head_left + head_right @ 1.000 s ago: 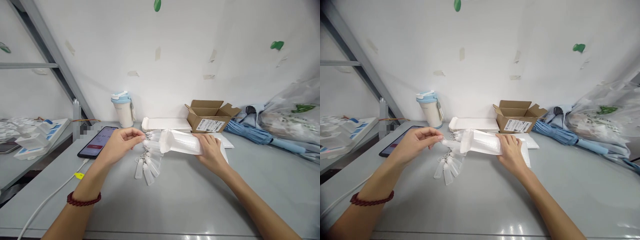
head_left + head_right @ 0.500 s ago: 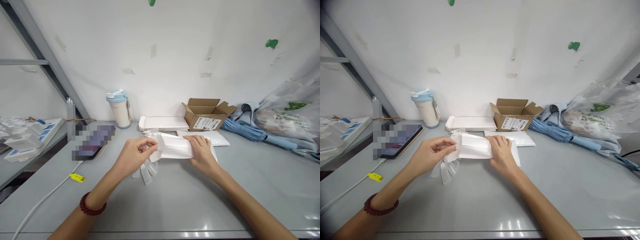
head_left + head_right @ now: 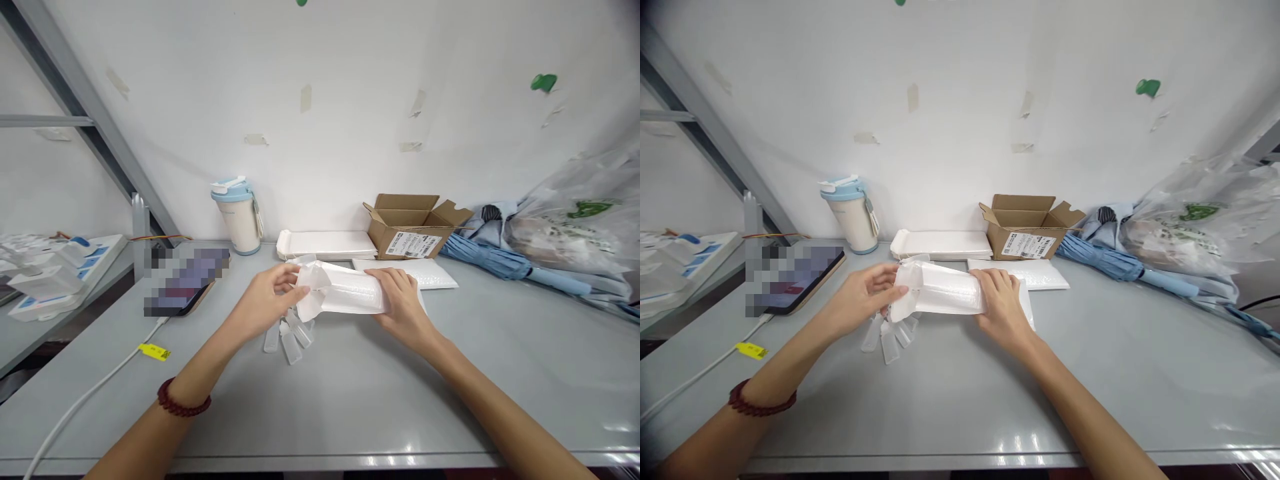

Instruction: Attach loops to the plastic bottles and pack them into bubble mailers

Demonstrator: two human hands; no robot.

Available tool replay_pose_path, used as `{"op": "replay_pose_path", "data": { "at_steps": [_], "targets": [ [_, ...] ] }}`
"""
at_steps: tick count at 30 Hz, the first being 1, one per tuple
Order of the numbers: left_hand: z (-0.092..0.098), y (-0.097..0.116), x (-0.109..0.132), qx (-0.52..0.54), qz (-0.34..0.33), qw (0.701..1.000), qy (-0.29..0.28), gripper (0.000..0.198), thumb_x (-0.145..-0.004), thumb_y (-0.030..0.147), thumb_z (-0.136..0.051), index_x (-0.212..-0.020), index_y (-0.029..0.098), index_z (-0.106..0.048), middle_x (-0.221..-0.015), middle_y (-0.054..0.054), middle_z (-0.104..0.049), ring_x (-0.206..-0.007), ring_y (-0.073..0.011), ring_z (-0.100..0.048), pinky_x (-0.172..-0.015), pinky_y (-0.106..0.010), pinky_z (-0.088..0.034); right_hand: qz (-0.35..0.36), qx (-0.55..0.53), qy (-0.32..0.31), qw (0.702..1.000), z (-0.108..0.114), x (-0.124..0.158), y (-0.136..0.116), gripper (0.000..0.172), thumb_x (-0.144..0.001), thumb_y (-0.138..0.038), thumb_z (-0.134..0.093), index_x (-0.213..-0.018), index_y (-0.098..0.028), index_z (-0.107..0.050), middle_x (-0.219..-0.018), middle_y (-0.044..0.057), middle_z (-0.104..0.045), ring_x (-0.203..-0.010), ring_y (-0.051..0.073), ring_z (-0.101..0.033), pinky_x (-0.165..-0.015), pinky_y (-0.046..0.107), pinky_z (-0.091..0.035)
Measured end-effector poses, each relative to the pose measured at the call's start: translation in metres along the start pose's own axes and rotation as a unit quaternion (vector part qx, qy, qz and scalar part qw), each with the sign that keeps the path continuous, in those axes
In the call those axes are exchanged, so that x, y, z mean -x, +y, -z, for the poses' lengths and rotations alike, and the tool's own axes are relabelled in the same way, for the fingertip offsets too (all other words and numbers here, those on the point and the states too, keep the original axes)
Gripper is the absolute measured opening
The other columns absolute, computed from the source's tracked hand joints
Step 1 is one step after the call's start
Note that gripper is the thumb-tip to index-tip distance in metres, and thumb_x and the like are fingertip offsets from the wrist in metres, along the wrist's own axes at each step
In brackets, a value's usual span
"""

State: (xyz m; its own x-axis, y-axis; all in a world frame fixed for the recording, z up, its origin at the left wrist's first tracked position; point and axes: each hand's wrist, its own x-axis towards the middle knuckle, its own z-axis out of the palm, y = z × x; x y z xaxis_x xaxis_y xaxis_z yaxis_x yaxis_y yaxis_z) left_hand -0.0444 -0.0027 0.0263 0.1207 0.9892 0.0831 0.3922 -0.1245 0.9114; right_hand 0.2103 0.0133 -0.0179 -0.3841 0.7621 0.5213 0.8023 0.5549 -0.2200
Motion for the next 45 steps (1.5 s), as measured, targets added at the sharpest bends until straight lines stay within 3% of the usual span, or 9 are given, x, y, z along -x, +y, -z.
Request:
{"op": "replay_pose_path", "data": {
  "at_steps": [3,13,21,27,34,37,39,42,45],
  "targets": [
    [-0.010,0.000,0.003,-0.015,0.007,0.999,-0.048,0.026,-0.075,0.038,-0.057,-0.082,0.014,-0.064,-0.078,-0.005,-0.066,-0.069,-0.0186,-0.060,-0.053,-0.024,-0.043,0.020,-0.004,0.001,1.000,0.000,0.001,-0.004,0.058,-0.063,-0.009,-0.051,-0.119,-0.021,-0.046,-0.108,0.009,-0.054,-0.102,0.026,-0.046,-0.086,0.041,-0.031],
    [-0.024,0.001,0.005,-0.023,0.096,0.995,-0.014,0.022,-0.060,0.028,-0.060,-0.051,0.017,-0.043,-0.053,0.004,-0.042,-0.050,-0.0088,-0.036,-0.044,-0.020,-0.027,0.082,-0.012,0.007,0.997,-0.002,0.004,-0.015,0.059,-0.061,-0.002,-0.049,-0.117,-0.018,-0.047,-0.107,0.010,-0.054,-0.103,0.026,-0.047,-0.087,0.043,-0.032],
    [-0.028,-0.003,0.007,-0.038,0.112,0.993,0.028,0.020,-0.060,0.029,-0.057,-0.051,0.018,-0.043,-0.051,0.004,-0.039,-0.049,-0.0096,-0.034,-0.043,-0.021,-0.027,0.146,0.063,0.059,0.986,-0.003,0.006,-0.031,0.058,-0.067,-0.003,-0.050,-0.124,-0.016,-0.045,-0.119,0.017,-0.051,-0.114,0.030,-0.044,-0.092,0.048,-0.033],
    [-0.035,0.006,0.015,0.047,0.071,0.996,-0.022,0.013,-0.064,0.027,-0.060,-0.059,0.016,-0.053,-0.059,0.001,-0.054,-0.057,-0.0136,-0.049,-0.049,-0.022,-0.038,0.199,0.167,0.139,0.956,-0.007,0.014,-0.054,0.048,-0.078,-0.006,-0.044,-0.125,-0.016,-0.046,-0.119,0.018,-0.056,-0.118,0.028,-0.045,-0.095,0.048,-0.032],
    [-0.030,0.009,0.015,0.169,0.089,0.978,-0.081,0.028,-0.078,0.043,-0.058,-0.069,0.016,-0.054,-0.053,0.004,-0.050,-0.044,-0.0087,-0.045,-0.040,-0.019,-0.034,0.170,0.207,0.175,0.947,-0.005,0.011,-0.055,0.042,-0.082,-0.002,-0.043,-0.120,-0.019,-0.050,-0.088,0.008,-0.063,-0.091,0.020,-0.057,-0.088,0.041,-0.036],
    [-0.025,0.009,0.014,0.179,0.051,0.980,-0.072,0.038,-0.083,0.049,-0.050,-0.067,0.015,-0.053,-0.054,0.002,-0.051,-0.042,-0.0086,-0.047,-0.041,-0.020,-0.035,0.189,0.196,0.189,0.944,0.000,0.008,-0.051,0.035,-0.084,0.000,-0.041,-0.110,-0.020,-0.053,-0.082,0.005,-0.065,-0.085,0.017,-0.059,-0.088,0.039,-0.034],
    [-0.026,0.009,0.016,0.144,0.003,0.988,-0.051,0.034,-0.085,0.047,-0.048,-0.086,0.015,-0.059,-0.071,-0.002,-0.059,-0.050,-0.0104,-0.053,-0.045,-0.022,-0.040,0.193,0.176,0.198,0.945,0.003,0.007,-0.049,0.030,-0.084,0.000,-0.042,-0.103,-0.020,-0.054,-0.080,0.002,-0.067,-0.082,0.015,-0.061,-0.090,0.040,-0.031],
    [-0.033,0.007,0.021,0.008,-0.109,0.993,-0.043,0.035,-0.087,0.037,-0.047,-0.118,0.022,-0.054,-0.103,-0.007,-0.061,-0.069,-0.0137,-0.059,-0.057,-0.025,-0.046,0.192,0.143,0.210,0.948,0.005,0.008,-0.048,0.021,-0.085,-0.002,-0.043,-0.088,-0.020,-0.054,-0.076,0.000,-0.067,-0.081,0.015,-0.064,-0.092,0.040,-0.030],
    [-0.047,0.002,0.027,-0.105,-0.195,0.974,-0.055,0.036,-0.087,0.027,-0.043,-0.122,0.022,-0.053,-0.104,-0.008,-0.061,-0.071,-0.0141,-0.056,-0.065,-0.027,-0.045,0.199,0.128,0.225,0.945,0.007,0.010,-0.046,0.020,-0.085,-0.004,-0.043,-0.077,-0.020,-0.051,-0.071,-0.002,-0.066,-0.078,0.014,-0.065,-0.091,0.039,-0.030]
  ]
}}
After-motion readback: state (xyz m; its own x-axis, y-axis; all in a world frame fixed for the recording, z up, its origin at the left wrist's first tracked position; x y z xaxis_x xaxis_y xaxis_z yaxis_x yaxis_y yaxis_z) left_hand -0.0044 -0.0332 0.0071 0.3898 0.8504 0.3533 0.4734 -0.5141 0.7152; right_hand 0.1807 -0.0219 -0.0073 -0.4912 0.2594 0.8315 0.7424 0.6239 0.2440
